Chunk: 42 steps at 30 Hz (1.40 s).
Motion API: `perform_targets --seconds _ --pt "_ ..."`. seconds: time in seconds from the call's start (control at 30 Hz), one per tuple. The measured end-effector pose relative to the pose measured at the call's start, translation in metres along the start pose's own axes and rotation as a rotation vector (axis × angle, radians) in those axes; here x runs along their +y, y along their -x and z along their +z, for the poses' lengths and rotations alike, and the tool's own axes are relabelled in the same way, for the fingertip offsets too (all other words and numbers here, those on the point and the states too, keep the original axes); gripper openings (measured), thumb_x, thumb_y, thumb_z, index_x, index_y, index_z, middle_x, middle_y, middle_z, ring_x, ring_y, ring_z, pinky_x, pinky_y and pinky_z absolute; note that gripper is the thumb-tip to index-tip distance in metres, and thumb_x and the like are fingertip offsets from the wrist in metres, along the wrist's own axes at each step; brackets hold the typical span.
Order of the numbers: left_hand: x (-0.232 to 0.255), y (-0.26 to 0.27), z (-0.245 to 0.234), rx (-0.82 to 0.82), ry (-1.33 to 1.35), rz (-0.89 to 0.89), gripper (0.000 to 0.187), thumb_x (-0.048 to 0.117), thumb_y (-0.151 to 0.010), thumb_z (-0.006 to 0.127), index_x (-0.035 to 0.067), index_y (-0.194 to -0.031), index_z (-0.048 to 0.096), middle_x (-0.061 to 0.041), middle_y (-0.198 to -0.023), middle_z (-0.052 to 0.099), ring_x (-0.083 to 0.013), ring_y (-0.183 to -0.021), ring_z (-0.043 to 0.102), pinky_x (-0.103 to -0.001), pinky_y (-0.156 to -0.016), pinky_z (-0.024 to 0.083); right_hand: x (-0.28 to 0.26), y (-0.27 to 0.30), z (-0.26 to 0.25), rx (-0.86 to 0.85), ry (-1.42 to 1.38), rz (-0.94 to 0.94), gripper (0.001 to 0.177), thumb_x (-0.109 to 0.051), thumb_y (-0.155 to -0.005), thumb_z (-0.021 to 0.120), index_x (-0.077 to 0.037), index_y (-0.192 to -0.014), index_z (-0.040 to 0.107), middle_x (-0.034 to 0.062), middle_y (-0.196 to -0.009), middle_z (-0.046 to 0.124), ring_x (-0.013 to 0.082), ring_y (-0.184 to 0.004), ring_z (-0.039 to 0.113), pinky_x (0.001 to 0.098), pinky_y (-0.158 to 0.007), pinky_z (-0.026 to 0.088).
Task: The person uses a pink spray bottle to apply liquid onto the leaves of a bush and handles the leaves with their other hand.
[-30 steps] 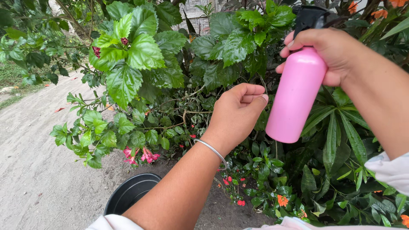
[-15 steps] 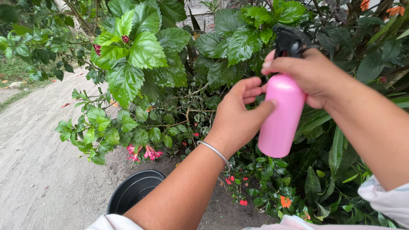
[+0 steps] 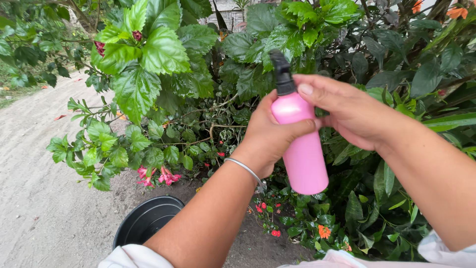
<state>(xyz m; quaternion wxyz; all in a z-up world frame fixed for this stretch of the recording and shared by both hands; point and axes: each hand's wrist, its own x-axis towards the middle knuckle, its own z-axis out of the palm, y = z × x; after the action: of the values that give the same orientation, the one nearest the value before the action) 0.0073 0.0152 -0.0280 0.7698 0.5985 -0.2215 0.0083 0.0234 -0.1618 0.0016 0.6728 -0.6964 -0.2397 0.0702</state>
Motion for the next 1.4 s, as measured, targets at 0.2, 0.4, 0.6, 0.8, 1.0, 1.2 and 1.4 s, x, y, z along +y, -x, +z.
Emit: perform_targets --seconds 0.2,0.4,0.6,0.8,1.0,1.2,1.4 --pt "0.013 -0.001 -0.009 0.199 0.11 -0.002 0.076 0.017 -0.066 0.082 0.009 -0.134 0.048 -0.009 -0.106 0.069 -0.0198 -0.092 0.07 -0.036 -0.08 0.06 0.009 0.028 0.017 -0.044 0.052 0.172 0.073 -0.035 -0.083 0.068 -0.017 -0.15 0.045 0.0031 -0.133 0.064 0.0152 -0.121 0.06 0.0381 -0.1 0.05" --pt "0.032 -0.002 -0.024 0.225 0.297 -0.083 0.052 0.035 -0.076 0.077 0.007 -0.117 0.059 -0.007 -0.095 0.066 -0.0178 -0.08 0.064 -0.035 -0.067 0.052 0.007 0.026 0.052 0.087 0.142 0.108 0.077 -0.025 -0.08 0.073 -0.017 -0.151 0.045 0.0049 -0.128 0.068 0.0157 -0.113 0.064 0.0373 -0.094 0.055" --pt "0.038 -0.023 -0.047 0.262 0.286 -0.002 0.039 0.025 -0.078 0.077 0.007 -0.109 0.063 -0.004 -0.09 0.066 -0.0157 -0.076 0.063 -0.035 -0.067 0.054 0.003 0.024 0.078 0.084 0.216 0.029 0.083 -0.022 -0.081 0.076 -0.017 -0.155 0.039 0.0038 -0.135 0.064 0.0144 -0.12 0.061 0.0362 -0.099 0.052" --pt "0.036 -0.033 -0.06 0.198 0.124 -0.067 0.026 0.02 -0.078 0.072 0.007 -0.099 0.065 -0.004 -0.081 0.067 -0.0164 -0.067 0.062 -0.037 -0.062 0.054 0.006 0.024 0.102 0.097 0.217 0.151 0.074 -0.03 -0.086 0.072 -0.016 -0.152 0.042 0.0034 -0.134 0.065 0.0139 -0.12 0.062 0.0356 -0.102 0.051" --pt "0.034 -0.035 -0.073 0.236 -0.234 -0.049 0.027 0.027 -0.079 0.072 0.005 -0.093 0.069 -0.007 -0.084 0.072 -0.0167 -0.069 0.065 -0.035 -0.065 0.053 -0.005 0.04 0.101 0.347 0.322 0.459 0.065 -0.047 -0.086 0.067 -0.022 -0.144 0.052 -0.0007 -0.126 0.069 0.0141 -0.113 0.066 0.0361 -0.09 0.053" --pt "0.041 -0.034 -0.066 0.197 -0.131 -0.121 0.039 0.04 -0.081 0.072 0.004 -0.093 0.069 -0.005 -0.086 0.071 -0.0168 -0.074 0.064 -0.033 -0.068 0.052 -0.006 0.056 0.097 0.399 0.287 0.475 0.057 -0.042 -0.087 0.068 -0.017 -0.138 0.06 -0.0011 -0.12 0.071 0.0154 -0.107 0.068 0.0358 -0.085 0.055" --pt "0.033 -0.042 -0.062 0.167 -0.072 -0.137 0.038 0.034 -0.081 0.07 0.001 -0.1 0.069 -0.006 -0.091 0.071 -0.0184 -0.077 0.063 -0.036 -0.071 0.051 -0.006 0.067 0.097 0.411 0.265 0.48 0.049 -0.036 -0.09 0.067 -0.016 -0.134 0.062 0.0005 -0.112 0.075 0.0152 -0.103 0.072 0.0355 -0.082 0.055"
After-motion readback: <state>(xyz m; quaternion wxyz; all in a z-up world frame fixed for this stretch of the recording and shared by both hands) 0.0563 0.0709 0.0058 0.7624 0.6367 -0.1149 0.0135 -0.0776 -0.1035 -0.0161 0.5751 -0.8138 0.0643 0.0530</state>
